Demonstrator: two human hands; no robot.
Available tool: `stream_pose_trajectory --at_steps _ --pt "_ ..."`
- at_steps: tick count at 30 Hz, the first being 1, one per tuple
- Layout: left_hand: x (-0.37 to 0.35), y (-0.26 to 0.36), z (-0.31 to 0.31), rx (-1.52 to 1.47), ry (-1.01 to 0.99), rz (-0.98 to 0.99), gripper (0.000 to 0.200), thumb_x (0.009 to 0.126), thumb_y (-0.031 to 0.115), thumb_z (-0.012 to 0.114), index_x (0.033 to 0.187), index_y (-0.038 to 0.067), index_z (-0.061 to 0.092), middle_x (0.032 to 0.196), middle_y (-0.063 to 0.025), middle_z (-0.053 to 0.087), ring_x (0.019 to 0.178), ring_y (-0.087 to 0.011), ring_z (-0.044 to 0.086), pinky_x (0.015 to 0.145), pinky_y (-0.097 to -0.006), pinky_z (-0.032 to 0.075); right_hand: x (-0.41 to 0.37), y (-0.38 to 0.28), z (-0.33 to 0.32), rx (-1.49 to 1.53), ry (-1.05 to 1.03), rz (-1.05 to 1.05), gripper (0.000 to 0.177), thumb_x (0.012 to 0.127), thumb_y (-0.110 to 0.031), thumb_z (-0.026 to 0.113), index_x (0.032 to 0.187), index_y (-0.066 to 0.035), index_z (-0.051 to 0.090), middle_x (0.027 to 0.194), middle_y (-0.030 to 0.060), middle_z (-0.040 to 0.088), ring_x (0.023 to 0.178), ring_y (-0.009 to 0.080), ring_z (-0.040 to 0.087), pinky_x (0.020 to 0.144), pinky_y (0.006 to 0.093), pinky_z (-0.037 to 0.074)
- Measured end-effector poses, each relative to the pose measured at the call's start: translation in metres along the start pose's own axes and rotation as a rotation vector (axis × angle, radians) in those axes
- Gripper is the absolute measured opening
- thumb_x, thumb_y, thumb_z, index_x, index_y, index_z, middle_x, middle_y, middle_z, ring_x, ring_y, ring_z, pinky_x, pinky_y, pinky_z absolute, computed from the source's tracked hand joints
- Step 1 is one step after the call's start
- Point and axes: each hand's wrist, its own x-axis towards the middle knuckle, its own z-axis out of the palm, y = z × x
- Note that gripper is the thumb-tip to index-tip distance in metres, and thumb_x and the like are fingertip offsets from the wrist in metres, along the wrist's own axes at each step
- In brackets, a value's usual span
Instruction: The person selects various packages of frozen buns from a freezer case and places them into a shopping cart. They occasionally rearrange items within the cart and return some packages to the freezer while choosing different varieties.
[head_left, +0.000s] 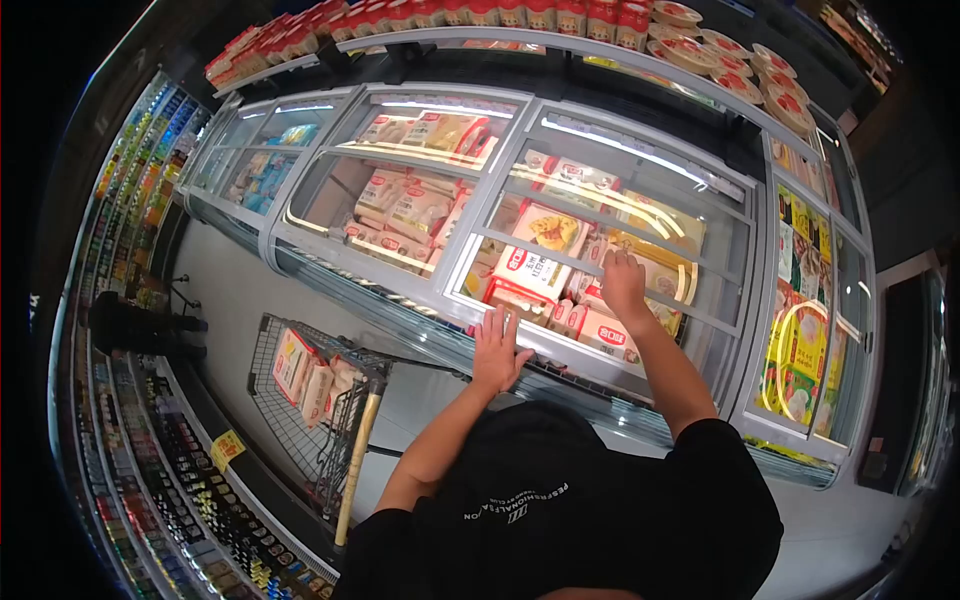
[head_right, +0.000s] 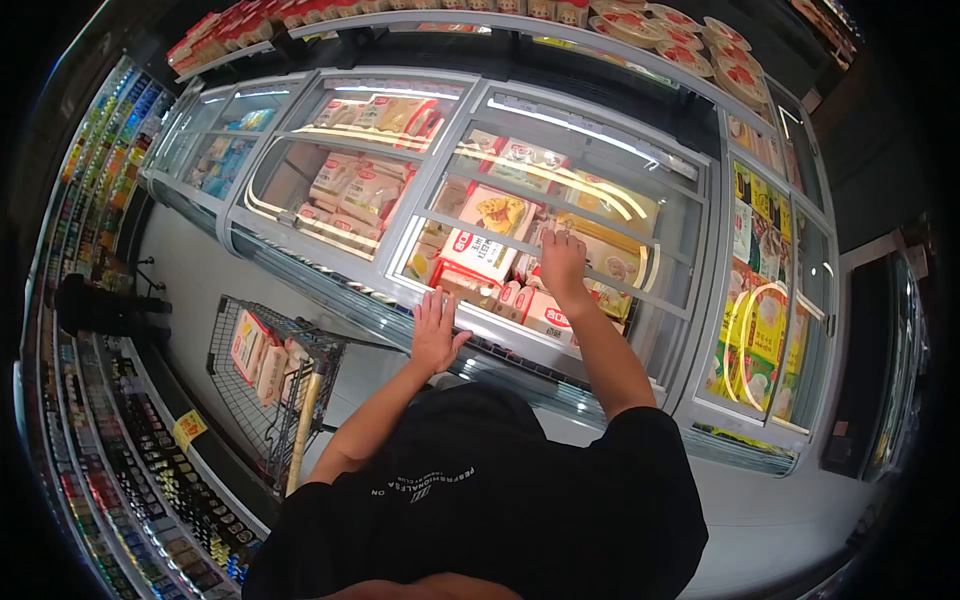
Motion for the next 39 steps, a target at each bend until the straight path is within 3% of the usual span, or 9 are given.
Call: stream_pose_trajectory --at_steps 2,10,17,19,25,28,35,36,39 --pt "-0.003 0.015 -0.001 -0.034 -0.009 0.040 0.085 0.092 0.048 0.063 0.156 0.006 0.026 0.164 -0.0205 0.017 0.150 -0.0450 0.017 0.118 -0.0603 0.017 -0.016 0.009 -0.002 0.029 0.017 -0.040 0.036 0.072 -0.018 0.080 0.097 -0.004 0.058 0.101 0.0143 0.065 0.093 0.0350 0.064 0.076 0.0464 0.052" --pt "-0.064 0.004 -0.006 -0.168 -0.027 -0.011 0.085 0.093 0.049 0.062 0.157 0.007 0.025 0.164 -0.0202 0.017 0.150 -0.0448 0.016 0.118 -0.0587 0.020 -0.099 -0.063 -0.023 -0.024 -0.058 -0.120 0.044 0.079 -0.032 0.079 0.104 -0.003 0.058 0.095 0.0122 0.063 0.091 0.0310 0.064 0.069 0.0457 0.053" --pt "-0.083 0.000 -0.004 -0.255 -0.096 -0.083 0.084 0.096 0.048 0.059 0.159 0.010 0.018 0.165 -0.0187 0.015 0.151 -0.0425 0.016 0.116 -0.0569 0.028 -0.114 -0.084 -0.034 -0.061 -0.278 -0.061 0.054 0.079 -0.040 0.079 0.106 0.000 0.055 0.107 0.0190 0.063 0.106 0.0386 0.062 0.079 0.0468 0.056" --pt "-0.091 0.003 -0.006 -0.306 -0.134 -0.103 0.083 0.097 0.045 0.059 0.159 0.010 0.017 0.165 -0.0192 0.016 0.151 -0.0433 0.017 0.116 -0.0552 0.029 -0.123 -0.090 -0.047 -0.021 -0.251 -0.105 0.053 0.077 -0.036 0.081 0.103 0.001 0.054 0.103 0.0209 0.064 0.095 0.0418 0.063 0.081 0.0502 0.051" --pt "-0.123 -0.002 -0.022 -0.603 -0.061 -0.222 0.083 0.097 0.037 0.062 0.159 0.010 0.014 0.163 -0.0215 0.023 0.146 -0.0432 0.030 0.116 -0.0464 0.033 -0.130 -0.095 -0.052 -0.090 -0.310 -0.150 0.063 0.074 -0.045 0.083 0.103 0.001 0.052 0.101 0.0218 0.063 0.093 0.0421 0.063 0.080 0.0502 0.052" --pt "-0.149 -0.004 -0.040 -0.703 0.010 -0.312 0.084 0.097 0.036 0.062 0.159 0.010 0.013 0.159 -0.0235 0.029 0.141 -0.0430 0.039 0.114 -0.0451 0.036 -0.133 -0.087 -0.052 -0.130 -0.326 -0.229 0.069 0.071 -0.047 0.085 0.104 0.001 0.050 0.101 0.0218 0.063 0.093 0.0427 0.064 0.078 0.0498 0.053" --pt "-0.225 -0.014 -0.076 -0.640 0.383 -0.538 0.068 0.096 0.028 0.065 0.151 0.003 0.035 0.145 -0.0260 0.049 0.127 -0.0437 0.052 0.104 -0.0457 0.044 -0.122 -0.085 -0.051 -0.177 -0.491 -0.248 0.071 0.068 -0.044 0.089 0.105 0.003 0.049 0.105 0.0226 0.063 0.095 0.0428 0.065 0.081 0.0493 0.054" --pt "-0.239 -0.016 -0.078 -0.535 0.474 -0.560 0.064 0.094 0.025 0.067 0.147 0.002 0.041 0.142 -0.0252 0.052 0.124 -0.0419 0.055 0.102 -0.0451 0.045 -0.113 -0.089 -0.057 -0.165 -0.620 -0.191 0.071 0.070 -0.040 0.089 0.109 0.004 0.050 0.111 0.0248 0.062 0.099 0.0427 0.065 0.081 0.0484 0.055" --pt "-0.287 -0.026 -0.088 -0.166 0.699 -0.662 0.054 0.087 0.017 0.075 0.135 0.002 0.055 0.132 -0.0235 0.058 0.116 -0.0389 0.059 0.097 -0.0444 0.047 -0.101 -0.111 -0.069 -0.210 -0.602 -0.335 0.068 0.071 -0.034 0.088 0.113 0.004 0.051 0.119 0.0280 0.058 0.106 0.0442 0.062 0.086 0.0492 0.053"
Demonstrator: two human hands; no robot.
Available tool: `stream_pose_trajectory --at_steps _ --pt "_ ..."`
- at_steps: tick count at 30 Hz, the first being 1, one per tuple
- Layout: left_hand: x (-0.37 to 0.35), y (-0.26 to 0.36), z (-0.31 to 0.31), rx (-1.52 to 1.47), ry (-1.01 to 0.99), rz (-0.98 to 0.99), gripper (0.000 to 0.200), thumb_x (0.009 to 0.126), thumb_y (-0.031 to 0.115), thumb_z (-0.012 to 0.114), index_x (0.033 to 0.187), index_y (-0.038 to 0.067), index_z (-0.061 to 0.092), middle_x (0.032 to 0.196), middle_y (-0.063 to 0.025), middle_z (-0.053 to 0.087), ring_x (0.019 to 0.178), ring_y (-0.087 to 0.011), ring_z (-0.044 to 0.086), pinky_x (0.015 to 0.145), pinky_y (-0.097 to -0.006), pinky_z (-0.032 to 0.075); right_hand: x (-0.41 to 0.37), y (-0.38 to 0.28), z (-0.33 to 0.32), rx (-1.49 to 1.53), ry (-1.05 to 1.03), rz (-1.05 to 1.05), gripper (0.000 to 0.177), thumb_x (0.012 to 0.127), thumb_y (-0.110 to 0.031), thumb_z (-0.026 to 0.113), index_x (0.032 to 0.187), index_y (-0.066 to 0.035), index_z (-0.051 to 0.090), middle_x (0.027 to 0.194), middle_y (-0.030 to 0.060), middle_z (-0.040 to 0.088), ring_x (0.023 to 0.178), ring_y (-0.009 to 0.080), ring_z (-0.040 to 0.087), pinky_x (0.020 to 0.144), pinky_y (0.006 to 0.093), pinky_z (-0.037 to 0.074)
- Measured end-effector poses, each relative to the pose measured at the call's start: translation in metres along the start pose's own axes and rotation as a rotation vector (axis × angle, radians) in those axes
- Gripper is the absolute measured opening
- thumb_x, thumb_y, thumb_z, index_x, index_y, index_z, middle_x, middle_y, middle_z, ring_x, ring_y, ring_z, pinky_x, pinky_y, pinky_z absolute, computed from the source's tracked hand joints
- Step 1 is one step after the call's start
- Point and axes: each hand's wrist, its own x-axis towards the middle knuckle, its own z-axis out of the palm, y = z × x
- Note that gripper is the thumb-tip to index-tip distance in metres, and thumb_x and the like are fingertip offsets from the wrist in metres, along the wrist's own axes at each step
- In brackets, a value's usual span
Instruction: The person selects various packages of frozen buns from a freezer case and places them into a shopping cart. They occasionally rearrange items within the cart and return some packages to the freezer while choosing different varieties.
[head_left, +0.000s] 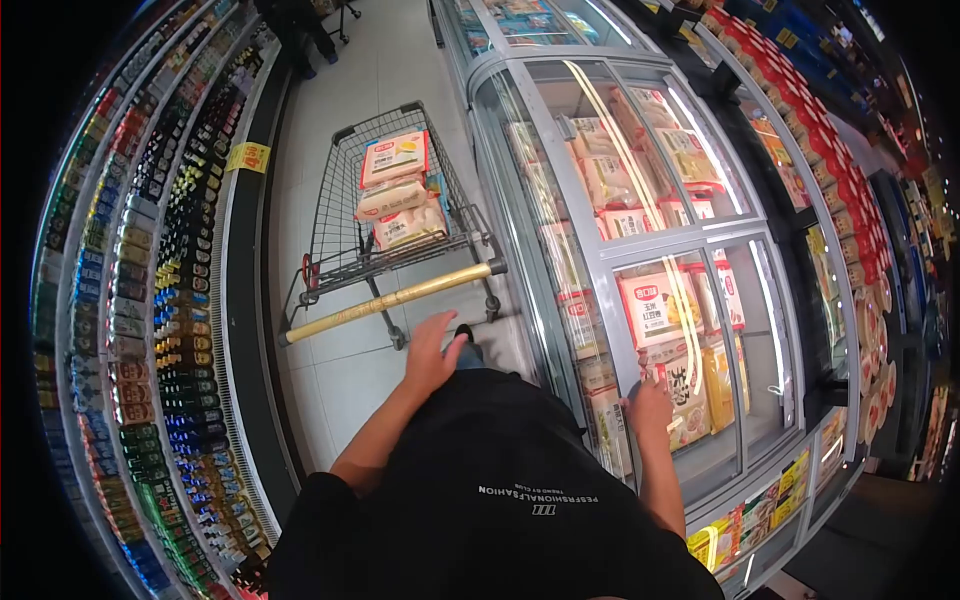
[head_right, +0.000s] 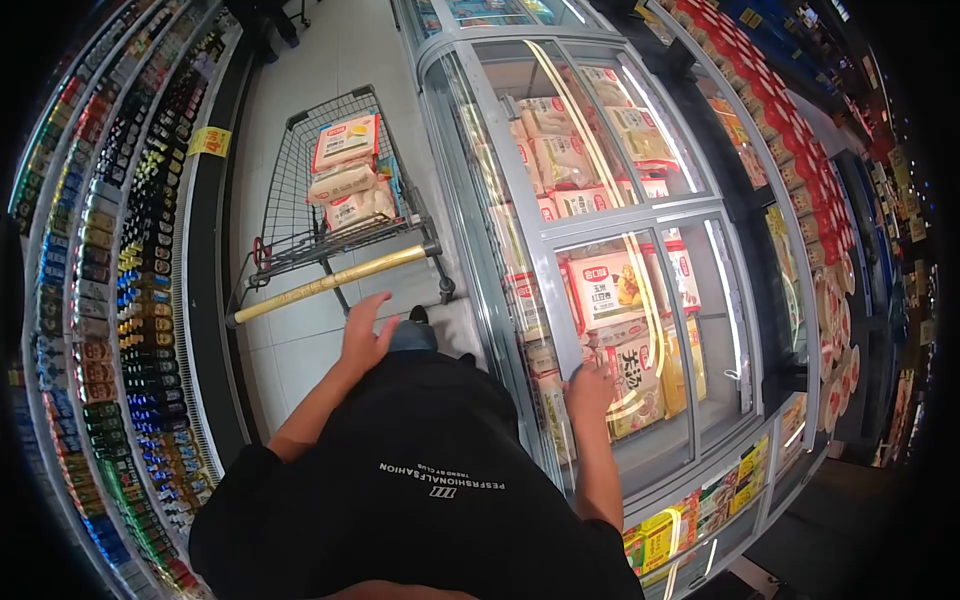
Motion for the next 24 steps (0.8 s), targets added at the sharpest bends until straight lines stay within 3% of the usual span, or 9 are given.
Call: stream_pose_trajectory --at_steps 2,4,8,10,13,15,17,21,24 --pt "-0.010 -0.021 -0.030 0.169 0.177 -0.077 0.061 0.081 0.018 0.079 0.135 0.002 0.055 0.131 -0.0231 0.057 0.120 -0.0420 0.055 0.099 -0.0481 0.044 0.008 -0.036 -0.019 0.061 0.318 -0.288 0.069 0.070 -0.027 0.088 0.121 0.004 0.051 0.127 0.0308 0.054 0.112 0.0459 0.058 0.094 0.0509 0.049" --pt "-0.010 -0.030 -0.070 0.404 0.220 -0.201 0.074 0.075 0.018 0.084 0.141 0.006 0.051 0.139 -0.0238 0.049 0.131 -0.0456 0.045 0.105 -0.0521 0.039 0.021 -0.092 -0.053 0.336 0.069 -0.323 0.070 0.069 -0.021 0.086 0.124 0.004 0.052 0.139 0.0325 0.048 0.119 0.0456 0.054 0.101 0.0528 0.044" --pt "-0.020 -0.065 -0.128 0.774 0.021 -0.457 0.095 0.069 0.024 0.088 0.151 0.016 0.040 0.152 -0.0217 0.036 0.144 -0.0472 0.027 0.114 -0.0557 0.030 0.044 -0.187 -0.061 0.488 0.386 -0.891 0.086 0.071 -0.017 0.084 0.141 0.005 0.041 0.144 0.0316 0.044 0.130 0.0449 0.047 0.108 0.0529 0.038" --pt "-0.041 -0.117 -0.140 0.746 -0.135 -0.580 0.100 0.067 0.026 0.089 0.152 0.016 0.037 0.153 -0.0203 0.036 0.145 -0.0476 0.024 0.115 -0.0563 0.028 0.051 -0.231 -0.077 0.472 0.393 -0.937 0.080 0.075 -0.013 0.078 0.143 0.006 0.040 0.145 0.0292 0.044 0.132 0.0443 0.046 0.109 0.0514 0.036" --pt "-0.024 -0.130 -0.153 0.739 -0.262 -0.640 0.054 0.070 0.025 0.086 0.116 0.011 0.063 0.122 -0.0148 0.065 0.122 -0.0385 0.055 0.106 -0.0558 0.040 0.083 -0.279 -0.061 0.281 0.523 -1.007 0.053 0.082 -0.011 0.067 0.131 0.004 0.053 0.135 0.0249 0.054 0.129 0.0391 0.050 0.112 0.0532 0.034" --pt "-0.013 -0.149 -0.151 0.838 -0.288 -0.634 0.031 0.072 0.033 0.082 0.086 0.008 0.068 0.089 -0.0132 0.072 0.092 -0.0366 0.068 0.088 -0.0518 0.052 0.100 -0.303 -0.038 0.115 0.487 -0.972 0.040 0.085 -0.011 0.062 0.123 0.002 0.061 0.123 0.0213 0.064 0.122 0.0358 0.057 0.113 0.0555 0.033" --pt "-0.004 -0.151 -0.153 0.917 -0.340 -0.565 0.039 0.076 0.045 0.078 0.081 0.007 0.072 0.077 -0.0152 0.070 0.078 -0.0379 0.070 0.069 -0.0485 0.056 0.104 -0.326 -0.042 0.018 0.303 -0.896 0.026 0.085 -0.012 0.063 0.109 -0.004 0.066 0.108 0.0155 0.069 0.112 0.0346 0.063 0.112 0.0545 0.033" --pt "0.015 -0.145 -0.161 0.876 -0.502 -0.577 0.042 0.075 0.049 0.077 0.082 0.008 0.075 0.081 -0.0157 0.071 0.080 -0.0376 0.071 0.070 -0.0492 0.056 0.112 -0.356 -0.074 -0.282 0.005 -0.912 0.019 0.084 -0.015 0.066 0.101 -0.009 0.073 0.091 0.0078 0.074 0.096 0.0321 0.069 0.108 0.0542 0.037" --pt "0.021 -0.147 -0.171 0.831 -0.619 -0.585 0.042 0.075 0.049 0.078 0.083 0.008 0.076 0.082 -0.0162 0.073 0.080 -0.0368 0.071 0.070 -0.0479 0.057 0.125 -0.370 -0.072 -0.287 -0.015 -1.008 0.014 0.084 -0.021 0.068 0.088 -0.012 0.078 0.092 0.0077 0.075 0.093 0.0302 0.071 0.105 0.0560 0.040"
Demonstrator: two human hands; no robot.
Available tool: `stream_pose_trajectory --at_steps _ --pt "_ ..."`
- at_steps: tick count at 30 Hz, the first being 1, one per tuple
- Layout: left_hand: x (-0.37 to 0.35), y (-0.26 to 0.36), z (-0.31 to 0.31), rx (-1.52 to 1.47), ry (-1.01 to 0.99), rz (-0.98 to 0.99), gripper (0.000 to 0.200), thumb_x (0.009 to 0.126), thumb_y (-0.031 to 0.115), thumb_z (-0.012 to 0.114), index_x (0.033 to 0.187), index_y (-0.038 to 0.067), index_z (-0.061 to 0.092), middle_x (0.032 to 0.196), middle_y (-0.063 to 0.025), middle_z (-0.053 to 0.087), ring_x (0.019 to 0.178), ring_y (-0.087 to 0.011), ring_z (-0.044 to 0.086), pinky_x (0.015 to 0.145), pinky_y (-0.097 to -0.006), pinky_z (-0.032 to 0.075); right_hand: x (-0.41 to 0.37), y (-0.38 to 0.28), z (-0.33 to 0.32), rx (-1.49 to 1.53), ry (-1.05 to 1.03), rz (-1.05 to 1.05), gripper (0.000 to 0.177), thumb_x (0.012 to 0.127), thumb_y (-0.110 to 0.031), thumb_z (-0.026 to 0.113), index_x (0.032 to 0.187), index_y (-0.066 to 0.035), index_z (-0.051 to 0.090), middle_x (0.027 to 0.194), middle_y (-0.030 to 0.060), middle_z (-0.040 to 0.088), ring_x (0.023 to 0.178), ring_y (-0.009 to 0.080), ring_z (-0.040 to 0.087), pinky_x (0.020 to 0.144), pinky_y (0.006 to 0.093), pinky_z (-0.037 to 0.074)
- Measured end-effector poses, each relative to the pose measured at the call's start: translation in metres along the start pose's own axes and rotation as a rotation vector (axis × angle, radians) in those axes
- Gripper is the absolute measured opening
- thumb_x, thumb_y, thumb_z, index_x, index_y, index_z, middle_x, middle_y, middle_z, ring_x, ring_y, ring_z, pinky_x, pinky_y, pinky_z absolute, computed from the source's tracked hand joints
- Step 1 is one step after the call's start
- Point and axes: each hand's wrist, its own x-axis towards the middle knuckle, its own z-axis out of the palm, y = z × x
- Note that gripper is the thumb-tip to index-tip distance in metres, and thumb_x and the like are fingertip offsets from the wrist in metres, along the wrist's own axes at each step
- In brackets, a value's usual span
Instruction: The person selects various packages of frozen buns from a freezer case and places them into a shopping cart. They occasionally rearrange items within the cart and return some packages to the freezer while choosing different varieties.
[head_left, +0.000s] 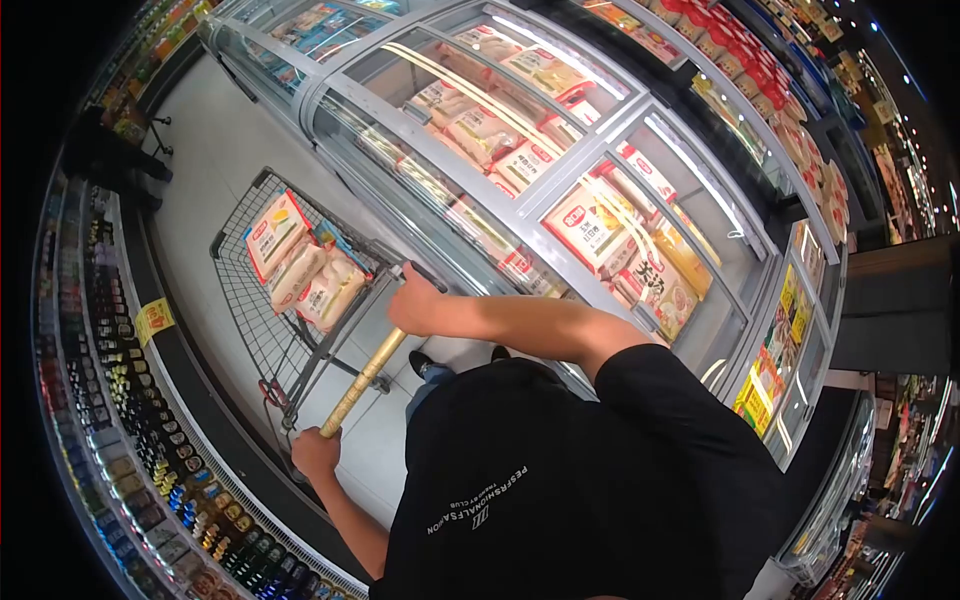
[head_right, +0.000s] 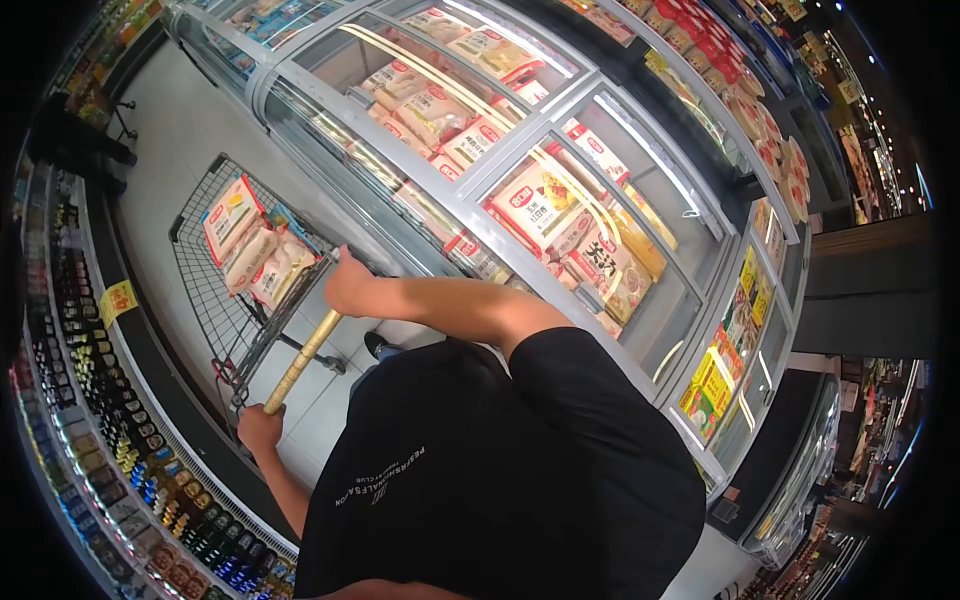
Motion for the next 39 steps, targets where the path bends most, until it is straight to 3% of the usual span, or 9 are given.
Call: stream_pose_trajectory --at_steps 1,4,6,16,28,34,39 --pt "0.003 -0.002 -0.006 -0.016 -0.064 0.006 0.042 0.075 0.049 0.078 0.084 0.008 0.077 0.083 -0.0165 0.073 0.080 -0.0367 0.071 0.071 -0.0477 0.057 0.009 0.009 -0.004 0.099 -0.168 -0.070 0.022 0.080 -0.029 0.073 0.091 -0.010 0.078 0.092 0.0087 0.075 0.092 0.0306 0.072 0.095 0.0513 0.050" --pt "0.018 -0.010 -0.012 -0.061 -0.242 0.044 0.048 0.072 0.052 0.078 0.086 0.006 0.077 0.087 -0.0173 0.074 0.084 -0.0362 0.072 0.076 -0.0459 0.057 0.014 0.019 -0.003 0.321 -0.201 -0.089 0.030 0.078 -0.033 0.074 0.093 -0.007 0.077 0.095 0.0120 0.075 0.092 0.0318 0.072 0.084 0.0465 0.056" --pt "0.029 -0.020 -0.012 -0.073 -0.318 0.086 0.049 0.071 0.053 0.079 0.085 0.005 0.077 0.087 -0.0175 0.074 0.084 -0.0361 0.072 0.078 -0.0450 0.057 0.018 0.017 -0.027 0.313 -0.323 -0.095 0.035 0.078 -0.034 0.073 0.094 -0.003 0.075 0.097 0.0155 0.074 0.095 0.0340 0.072 0.080 0.0456 0.057" --pt "0.103 -0.050 -0.033 -0.144 -0.389 0.272 0.052 0.072 0.054 0.076 0.084 0.004 0.077 0.086 -0.0182 0.073 0.084 -0.0366 0.071 0.077 -0.0451 0.057 0.081 0.030 -0.055 0.263 -0.458 -0.027 0.035 0.081 -0.031 0.067 0.097 -0.001 0.075 0.103 0.0193 0.073 0.098 0.0362 0.071 0.084 0.0454 0.057" --pt "0.193 -0.069 -0.061 -0.158 -0.324 0.264 0.057 0.074 0.055 0.075 0.089 0.000 0.075 0.094 -0.0218 0.073 0.091 -0.0372 0.071 0.081 -0.0457 0.057 0.156 0.052 -0.083 0.174 -0.360 0.094 0.030 0.076 -0.021 0.067 0.098 -0.003 0.076 0.103 0.0179 0.074 0.098 0.0344 0.071 0.085 0.0434 0.057" --pt "0.248 -0.082 -0.075 -0.158 -0.305 0.255 0.054 0.074 0.051 0.077 0.090 0.000 0.075 0.098 -0.0226 0.073 0.093 -0.0374 0.071 0.083 -0.0456 0.056 0.210 0.076 -0.080 0.176 -0.312 0.083 0.024 0.073 -0.023 0.066 0.086 -0.006 0.077 0.093 0.0180 0.074 0.090 0.0338 0.072 0.080 0.0445 0.058" --pt "0.291 -0.080 -0.083 -0.180 -0.273 0.239 0.053 0.072 0.046 0.078 0.094 -0.002 0.075 0.100 -0.0236 0.072 0.095 -0.0373 0.070 0.084 -0.0451 0.056 0.238 0.092 -0.105 0.126 -0.310 0.114 0.028 0.074 -0.017 0.063 0.096 -0.007 0.078 0.103 0.0159 0.074 0.097 0.0313 0.071 0.086 0.0422 0.057"
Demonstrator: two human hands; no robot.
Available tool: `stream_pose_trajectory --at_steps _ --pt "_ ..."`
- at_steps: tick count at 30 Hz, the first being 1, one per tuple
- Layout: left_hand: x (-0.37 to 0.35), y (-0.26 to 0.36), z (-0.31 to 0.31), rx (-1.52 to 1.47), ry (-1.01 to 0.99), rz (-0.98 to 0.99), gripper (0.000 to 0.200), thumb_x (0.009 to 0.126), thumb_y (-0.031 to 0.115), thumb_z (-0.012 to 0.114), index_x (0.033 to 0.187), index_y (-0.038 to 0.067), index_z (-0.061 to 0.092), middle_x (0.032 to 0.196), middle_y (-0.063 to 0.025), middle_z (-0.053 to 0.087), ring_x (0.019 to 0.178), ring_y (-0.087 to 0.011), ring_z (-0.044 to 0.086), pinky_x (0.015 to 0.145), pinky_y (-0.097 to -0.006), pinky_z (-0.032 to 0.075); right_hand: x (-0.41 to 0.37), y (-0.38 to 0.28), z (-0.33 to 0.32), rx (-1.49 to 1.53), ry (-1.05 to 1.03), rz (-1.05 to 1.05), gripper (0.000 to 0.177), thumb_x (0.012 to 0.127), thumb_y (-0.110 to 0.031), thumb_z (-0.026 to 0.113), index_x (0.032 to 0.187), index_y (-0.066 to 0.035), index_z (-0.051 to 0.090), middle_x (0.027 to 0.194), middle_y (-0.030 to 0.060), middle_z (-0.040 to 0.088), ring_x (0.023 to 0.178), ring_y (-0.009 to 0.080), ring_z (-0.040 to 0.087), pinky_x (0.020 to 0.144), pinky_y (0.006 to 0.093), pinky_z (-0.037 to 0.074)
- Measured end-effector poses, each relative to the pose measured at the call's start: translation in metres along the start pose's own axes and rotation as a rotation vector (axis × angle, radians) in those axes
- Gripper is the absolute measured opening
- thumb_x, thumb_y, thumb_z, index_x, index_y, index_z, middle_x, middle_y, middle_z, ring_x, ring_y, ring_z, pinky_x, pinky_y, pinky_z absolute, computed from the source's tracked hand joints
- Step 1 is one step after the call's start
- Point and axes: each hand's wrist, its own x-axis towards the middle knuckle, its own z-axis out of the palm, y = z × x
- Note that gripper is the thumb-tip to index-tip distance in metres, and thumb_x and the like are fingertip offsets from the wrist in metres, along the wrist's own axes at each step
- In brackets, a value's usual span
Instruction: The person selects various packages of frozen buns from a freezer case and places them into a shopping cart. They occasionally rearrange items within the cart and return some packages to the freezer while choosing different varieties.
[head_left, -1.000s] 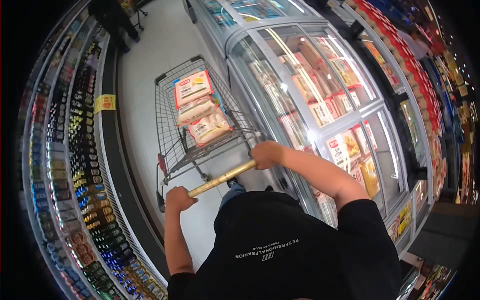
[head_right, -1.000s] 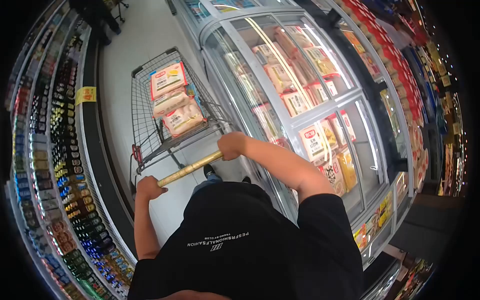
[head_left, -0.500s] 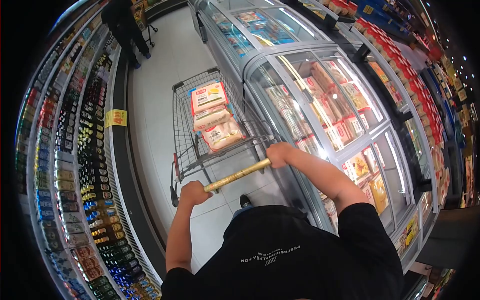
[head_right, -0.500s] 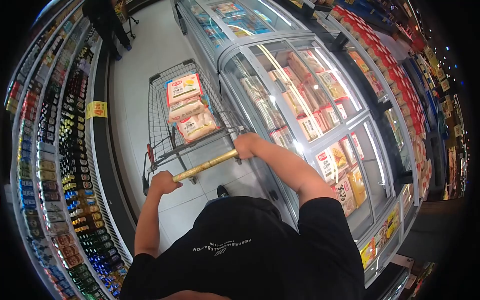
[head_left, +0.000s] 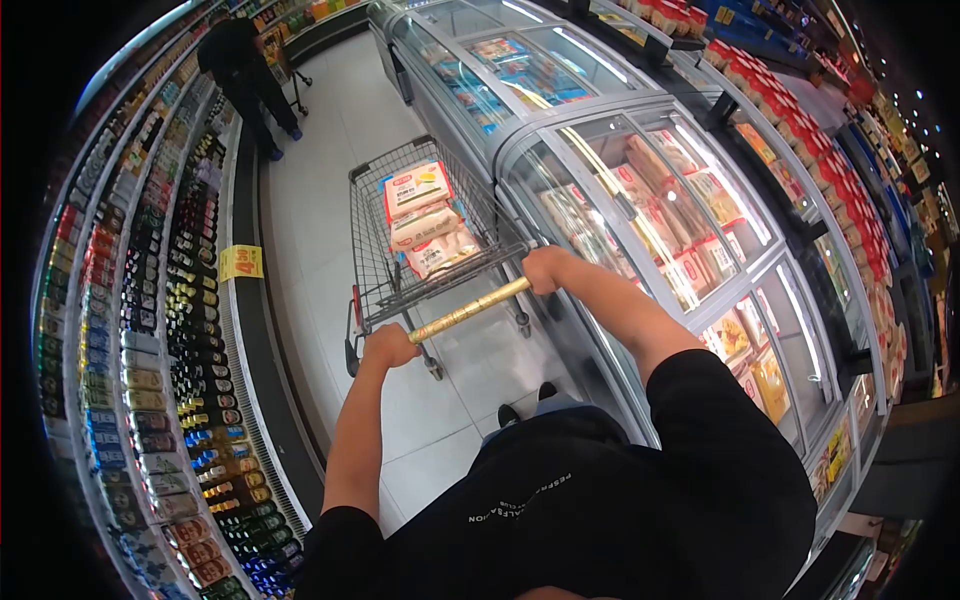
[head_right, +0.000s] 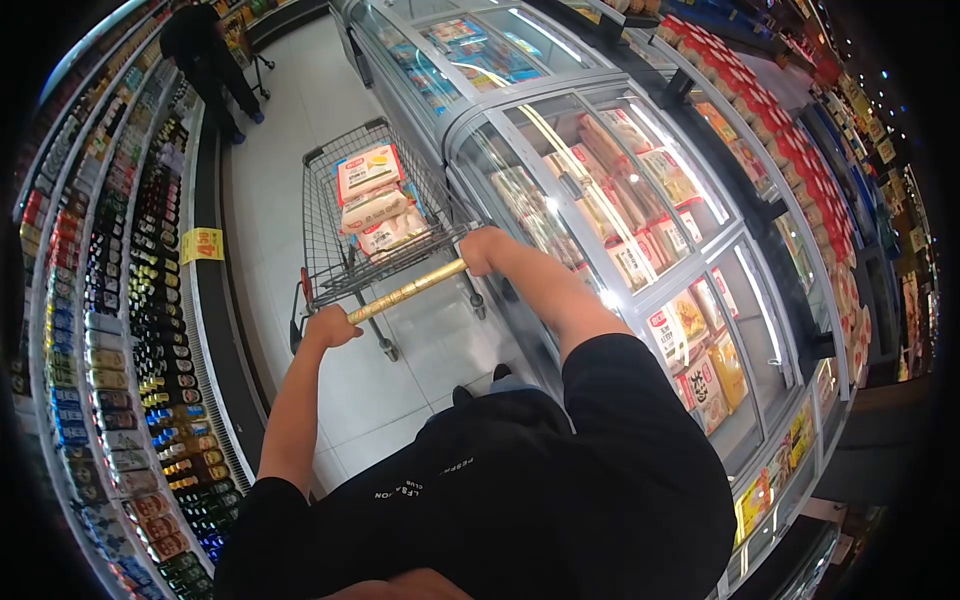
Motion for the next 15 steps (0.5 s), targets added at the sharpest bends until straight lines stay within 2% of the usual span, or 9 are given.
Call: stream_pose_trajectory --at_steps 6,9,12,15 --pt "0.047 -0.011 -0.040 0.031 -0.015 -0.015 0.055 0.071 0.045 0.078 0.095 -0.004 0.074 0.101 -0.0248 0.072 0.096 -0.0383 0.070 0.085 -0.0447 0.055 0.053 0.022 -0.024 0.041 0.090 -0.001 0.031 0.075 -0.015 0.061 0.100 -0.006 0.077 0.109 0.0163 0.073 0.103 0.0326 0.070 0.089 0.0429 0.056" --pt "0.070 -0.021 -0.068 0.044 -0.036 -0.057 0.054 0.071 0.044 0.079 0.095 -0.004 0.074 0.100 -0.0252 0.072 0.096 -0.0383 0.070 0.085 -0.0444 0.055 0.083 0.032 -0.050 0.075 0.048 -0.041 0.031 0.076 -0.014 0.061 0.101 -0.005 0.077 0.112 0.0167 0.073 0.104 0.0331 0.070 0.089 0.0432 0.056" --pt "0.094 -0.017 -0.077 0.035 -0.014 -0.104 0.053 0.069 0.044 0.081 0.092 -0.003 0.075 0.099 -0.0239 0.073 0.095 -0.0372 0.070 0.085 -0.0439 0.055 0.104 0.053 -0.057 0.052 0.110 -0.092 0.032 0.076 -0.014 0.060 0.102 -0.005 0.076 0.113 0.0166 0.072 0.104 0.0328 0.070 0.089 0.0437 0.056" --pt "0.117 -0.020 -0.095 0.075 -0.053 -0.141 0.052 0.071 0.045 0.078 0.097 0.001 0.076 0.104 -0.0219 0.073 0.099 -0.0368 0.069 0.088 -0.0441 0.055 0.125 0.068 -0.070 0.082 0.163 -0.116 0.032 0.077 -0.015 0.061 0.103 -0.005 0.076 0.112 0.0155 0.073 0.103 0.0317 0.070 0.088 0.0435 0.056"
